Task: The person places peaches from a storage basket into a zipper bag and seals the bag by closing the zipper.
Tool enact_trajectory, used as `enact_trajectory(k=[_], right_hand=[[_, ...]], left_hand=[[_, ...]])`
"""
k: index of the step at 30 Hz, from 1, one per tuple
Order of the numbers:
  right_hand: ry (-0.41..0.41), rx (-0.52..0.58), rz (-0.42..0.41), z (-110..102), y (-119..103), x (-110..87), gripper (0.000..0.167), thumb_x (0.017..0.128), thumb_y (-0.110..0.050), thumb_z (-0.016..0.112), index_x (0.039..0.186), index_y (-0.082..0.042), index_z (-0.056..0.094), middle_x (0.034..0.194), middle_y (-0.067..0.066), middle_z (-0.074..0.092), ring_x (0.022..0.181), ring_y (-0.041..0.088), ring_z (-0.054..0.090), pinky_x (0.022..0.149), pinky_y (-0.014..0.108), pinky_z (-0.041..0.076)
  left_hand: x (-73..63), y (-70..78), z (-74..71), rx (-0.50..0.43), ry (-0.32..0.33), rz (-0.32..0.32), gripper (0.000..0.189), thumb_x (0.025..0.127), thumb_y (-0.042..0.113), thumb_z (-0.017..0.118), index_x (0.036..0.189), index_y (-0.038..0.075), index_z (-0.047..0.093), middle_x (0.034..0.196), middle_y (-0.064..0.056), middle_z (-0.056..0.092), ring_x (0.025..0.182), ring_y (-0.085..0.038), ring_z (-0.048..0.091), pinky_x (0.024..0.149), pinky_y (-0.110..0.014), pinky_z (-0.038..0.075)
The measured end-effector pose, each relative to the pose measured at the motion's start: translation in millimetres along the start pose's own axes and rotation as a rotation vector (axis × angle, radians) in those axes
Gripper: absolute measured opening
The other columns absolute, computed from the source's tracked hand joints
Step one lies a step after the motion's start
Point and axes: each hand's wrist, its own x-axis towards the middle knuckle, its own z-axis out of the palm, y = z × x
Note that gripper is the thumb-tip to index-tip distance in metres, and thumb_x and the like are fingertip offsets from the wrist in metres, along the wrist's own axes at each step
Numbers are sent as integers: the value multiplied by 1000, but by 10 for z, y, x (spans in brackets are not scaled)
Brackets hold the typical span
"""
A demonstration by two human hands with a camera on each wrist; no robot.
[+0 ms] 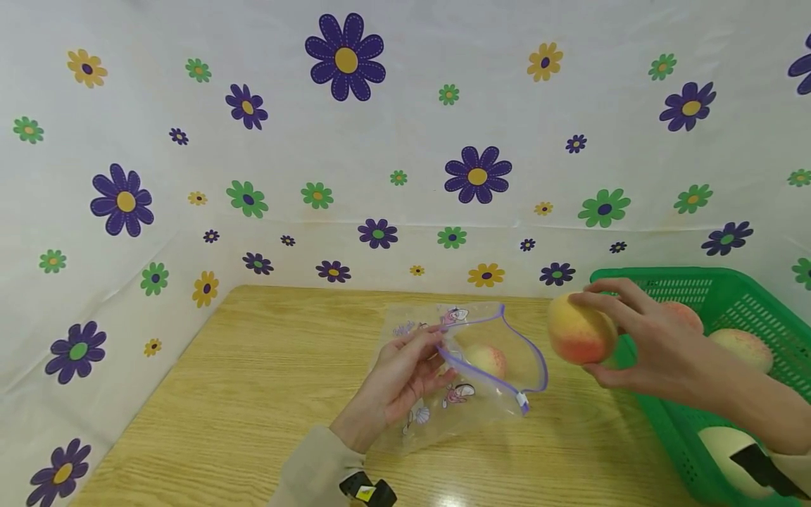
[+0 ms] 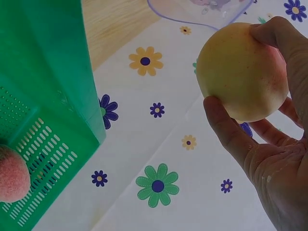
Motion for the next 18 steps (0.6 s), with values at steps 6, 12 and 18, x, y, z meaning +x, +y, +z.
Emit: enact_trajectory(k=[6, 12, 18], right_hand=[[-22, 15, -8, 23, -36, 34, 92, 56, -21, 97, 137, -15, 57, 132, 11, 54, 97, 24, 66, 65, 32, 64], [-30, 45, -27, 66, -57, 70, 92, 56, -18, 97, 138, -17, 56, 132, 11, 54, 92, 21, 66, 61, 24, 61], [-43, 70, -32, 116, -86, 99, 90, 57, -18, 98, 137, -17, 56, 132, 10, 54, 91, 21, 67, 62, 23, 61]], left_hand=[[-5, 1, -2, 1, -6, 2, 24, 105, 15, 55, 125, 5, 64, 92, 1, 67, 83, -9, 68, 75, -29, 66], [-6, 0, -4, 5, -15, 6, 25, 105, 16, 55, 125, 5, 63, 93, 1, 67, 85, -9, 68, 76, -30, 66], [-6, -1, 3, 1, -9, 1, 26, 105, 16, 54, 128, 5, 63, 93, 2, 66, 85, -9, 67, 76, -30, 66]])
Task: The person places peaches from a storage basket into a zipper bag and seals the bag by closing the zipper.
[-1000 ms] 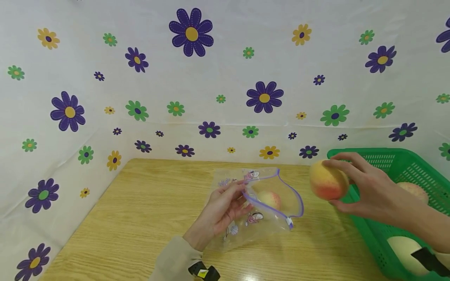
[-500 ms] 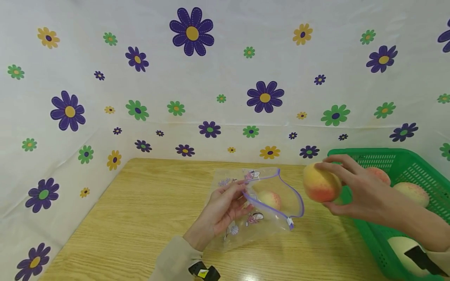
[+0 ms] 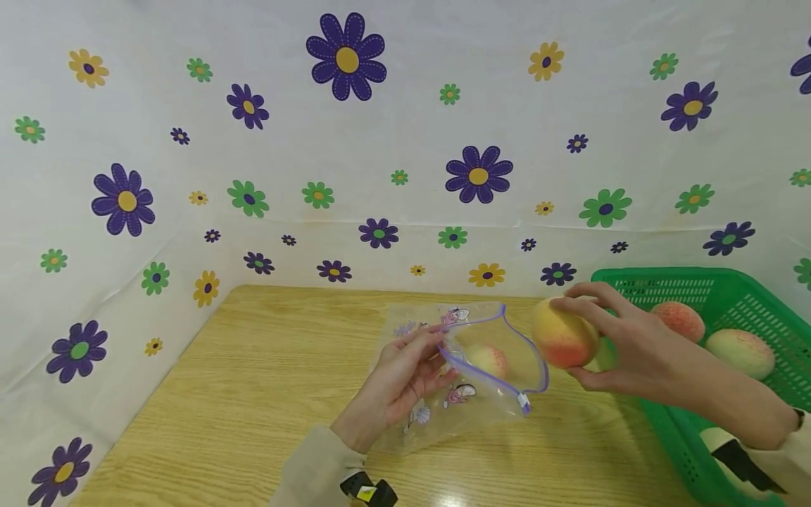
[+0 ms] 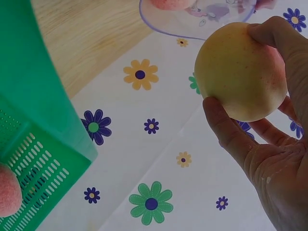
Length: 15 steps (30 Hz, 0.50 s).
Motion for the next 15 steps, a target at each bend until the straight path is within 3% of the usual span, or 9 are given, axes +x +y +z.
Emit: enact_trajectory(k=[15], right_hand=[[-55, 29, -42, 139, -101, 87, 88, 59, -17, 99, 136, -15, 56, 131, 10, 54, 106, 25, 64, 74, 37, 66]], left_hand=[[-6, 0, -7, -9, -12, -2, 26, 105, 16, 55, 128, 5, 62, 93, 2, 65, 85, -9, 66, 75, -29, 66]])
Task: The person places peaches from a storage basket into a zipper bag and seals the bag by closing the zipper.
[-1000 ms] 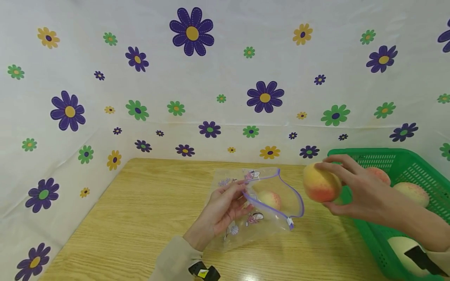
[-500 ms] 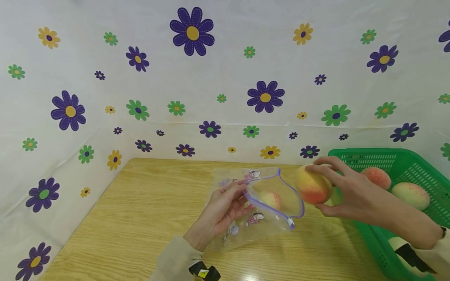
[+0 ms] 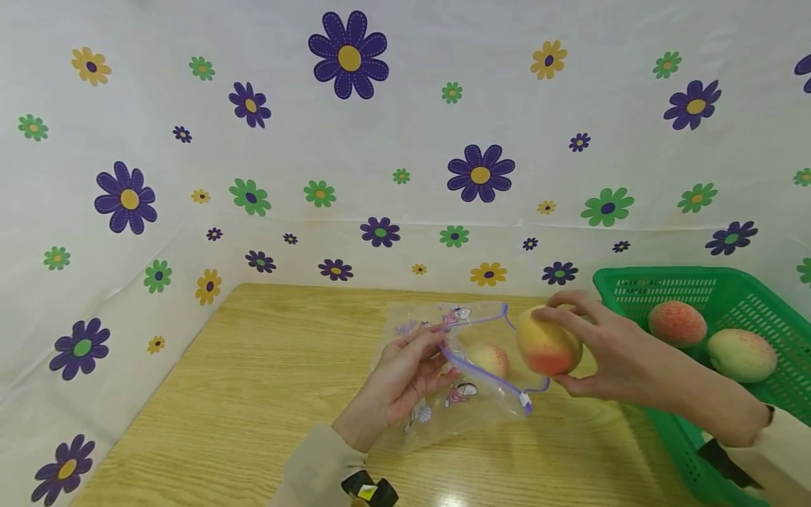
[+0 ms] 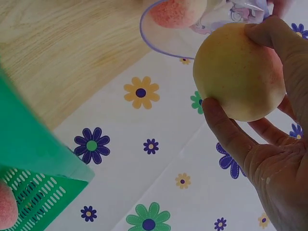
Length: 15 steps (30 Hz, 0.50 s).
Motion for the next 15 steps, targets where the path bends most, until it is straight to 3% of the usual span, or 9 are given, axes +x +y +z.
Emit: enact_trajectory(k=[9, 15], right_hand=[[-89, 35, 48, 64, -77, 66, 85, 64, -20, 98, 138, -16, 57, 133, 12, 56, 108, 29, 65, 80, 41, 66], [-105, 50, 18, 121, -129, 134, 83, 66, -22, 98, 138, -16, 57, 132, 11, 56, 107, 26, 64, 81, 38, 66]], left_hand=[[5, -11, 11, -8, -17, -9, 28, 105, 15, 55, 130, 5, 59, 94, 2, 64, 86, -9, 67, 74, -28, 65], [-2, -1, 13, -10, -17, -15, 30, 104, 15, 56, 133, 5, 59, 95, 1, 63, 86, -9, 65, 74, -27, 65]])
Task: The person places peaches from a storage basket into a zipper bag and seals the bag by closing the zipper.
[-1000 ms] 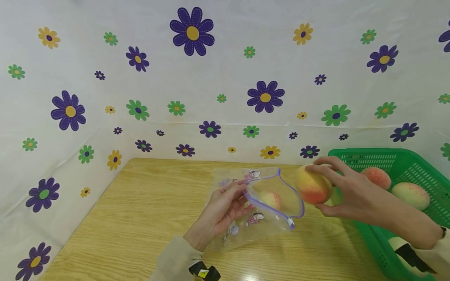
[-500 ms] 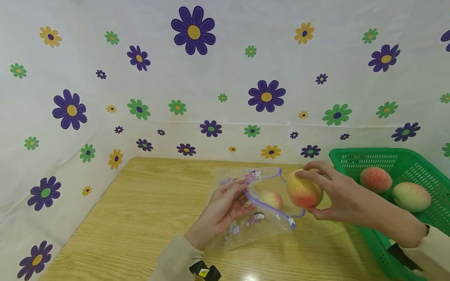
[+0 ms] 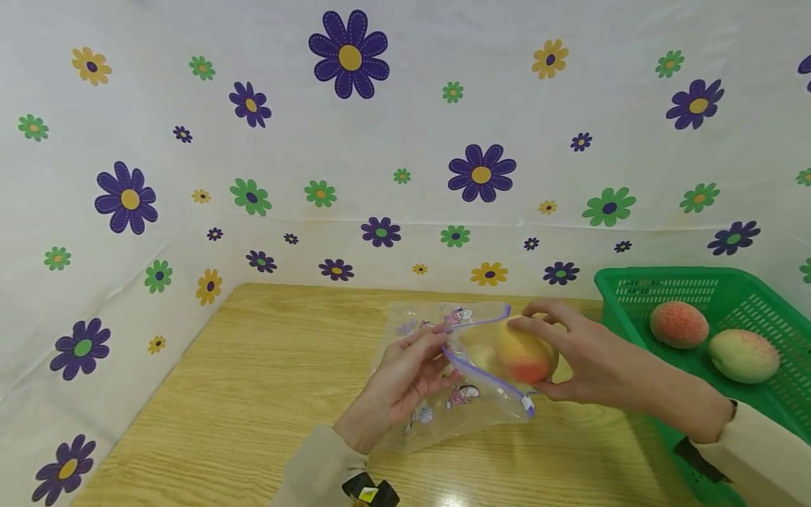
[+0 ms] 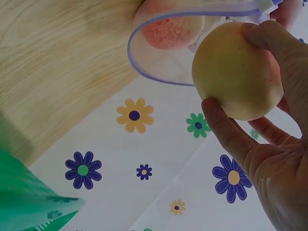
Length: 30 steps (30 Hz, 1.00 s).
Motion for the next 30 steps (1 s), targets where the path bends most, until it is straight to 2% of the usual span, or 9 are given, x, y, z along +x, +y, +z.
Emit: enact_trajectory(k=[9, 18, 24, 26, 30], right_hand=[[-66, 57, -42, 95, -58, 79, 78, 70, -23, 96, 138, -17, 59, 134, 11, 57, 109, 28, 66, 84, 40, 65], [-199, 103, -45, 78, -116, 134, 75, 74, -30, 93, 140, -23, 58, 140, 7, 55, 118, 30, 63, 92, 46, 63], [-219, 97, -32, 67, -159, 173, 73, 75, -33, 91, 140, -23, 59, 140, 7, 56, 117, 29, 64, 91, 47, 63], [-222, 116, -5, 75, -162, 181, 72, 75, -32, 91, 139, -23, 59, 139, 6, 56, 112, 26, 65, 87, 40, 64], [-249, 244, 26, 88, -150, 173, 68, 76, -34, 90, 137, -21, 60, 136, 4, 57, 105, 19, 63, 75, 22, 62]], left_hand=[[-16, -5, 25, 16, -6, 13, 34, 105, 14, 55, 136, 2, 56, 95, 1, 62, 87, -9, 64, 72, -26, 64], [-28, -13, 41, 44, 25, 26, 34, 105, 12, 51, 137, 2, 55, 89, 4, 61, 81, -6, 62, 69, -24, 64], [-39, -8, 24, 58, 21, 19, 40, 106, 12, 50, 144, 1, 52, 90, 5, 61, 82, -5, 60, 70, -25, 65], [-40, -5, 18, 58, 24, 18, 40, 106, 13, 51, 143, 0, 53, 89, 5, 61, 82, -5, 60, 70, -24, 64], [-47, -1, 10, 61, 27, 14, 38, 106, 14, 52, 142, 1, 54, 90, 5, 61, 81, -5, 60, 69, -24, 64]])
